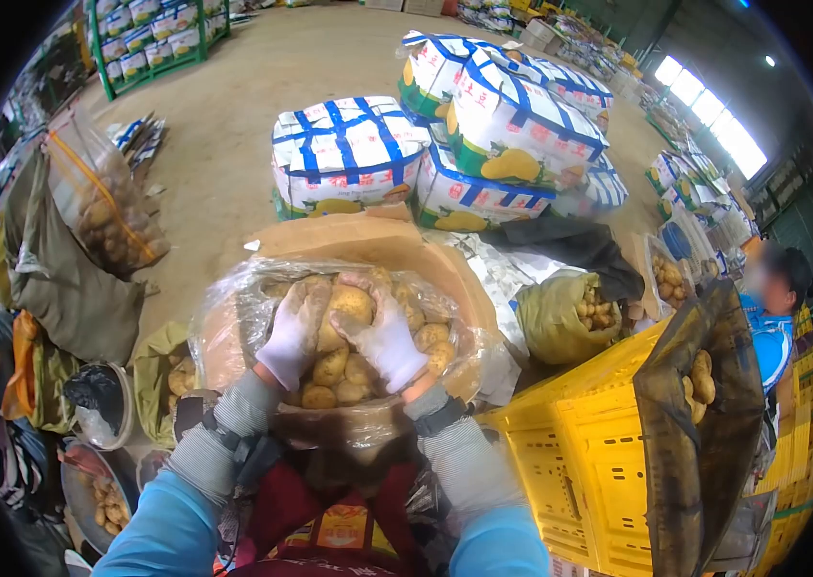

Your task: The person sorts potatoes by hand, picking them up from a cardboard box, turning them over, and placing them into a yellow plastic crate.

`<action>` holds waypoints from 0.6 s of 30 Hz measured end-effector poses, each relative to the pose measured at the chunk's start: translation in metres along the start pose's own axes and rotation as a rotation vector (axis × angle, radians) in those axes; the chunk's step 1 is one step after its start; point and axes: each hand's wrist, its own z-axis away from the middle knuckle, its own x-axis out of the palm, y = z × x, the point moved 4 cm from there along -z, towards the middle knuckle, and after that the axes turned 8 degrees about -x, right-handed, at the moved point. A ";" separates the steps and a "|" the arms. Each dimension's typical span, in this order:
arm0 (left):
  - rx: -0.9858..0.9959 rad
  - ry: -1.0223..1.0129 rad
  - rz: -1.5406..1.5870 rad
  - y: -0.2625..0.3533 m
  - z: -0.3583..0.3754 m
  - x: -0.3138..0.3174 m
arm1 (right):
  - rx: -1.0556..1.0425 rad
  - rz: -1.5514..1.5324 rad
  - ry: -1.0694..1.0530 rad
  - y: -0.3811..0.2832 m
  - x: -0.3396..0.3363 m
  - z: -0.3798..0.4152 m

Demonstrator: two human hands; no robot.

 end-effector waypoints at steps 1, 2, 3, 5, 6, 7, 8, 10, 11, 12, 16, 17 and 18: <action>-0.034 -0.060 0.147 0.002 0.001 0.000 | -0.006 -0.031 -0.018 0.000 0.000 0.001; -0.249 -0.124 0.474 -0.001 0.003 -0.001 | -0.013 -0.062 -0.033 -0.002 -0.001 0.001; -0.022 -0.142 0.064 0.010 0.001 -0.009 | -0.021 -0.092 -0.046 -0.004 -0.001 0.001; 0.425 -0.165 -0.759 0.023 0.008 -0.020 | -0.069 -0.113 -0.068 -0.012 0.000 0.003; 0.286 -0.204 -0.574 0.026 0.012 -0.018 | -0.093 -0.123 -0.078 -0.015 0.000 0.004; 0.296 -0.191 -0.514 0.022 0.015 -0.017 | -0.114 -0.154 -0.084 -0.015 0.000 0.004; 0.305 -0.180 -0.456 0.017 0.015 -0.015 | -0.134 -0.185 -0.086 -0.014 0.000 0.003; 0.326 -0.162 -0.404 0.019 0.014 -0.011 | -0.152 -0.242 -0.056 -0.015 -0.002 0.002; 0.334 -0.155 -0.411 0.021 0.015 -0.010 | -0.147 -0.270 -0.024 -0.017 -0.001 0.002; 0.340 -0.148 -0.417 0.026 0.017 -0.008 | -0.139 -0.298 0.008 -0.018 0.000 0.003; 0.377 -0.128 -0.434 0.035 0.019 -0.002 | -0.077 -0.308 -0.012 -0.005 0.003 0.006; 0.390 -0.128 -0.432 0.033 0.019 0.000 | -0.102 -0.207 -0.060 -0.008 0.001 0.007; 0.400 -0.125 -0.428 0.029 0.021 0.003 | -0.124 -0.107 -0.111 -0.010 0.001 0.008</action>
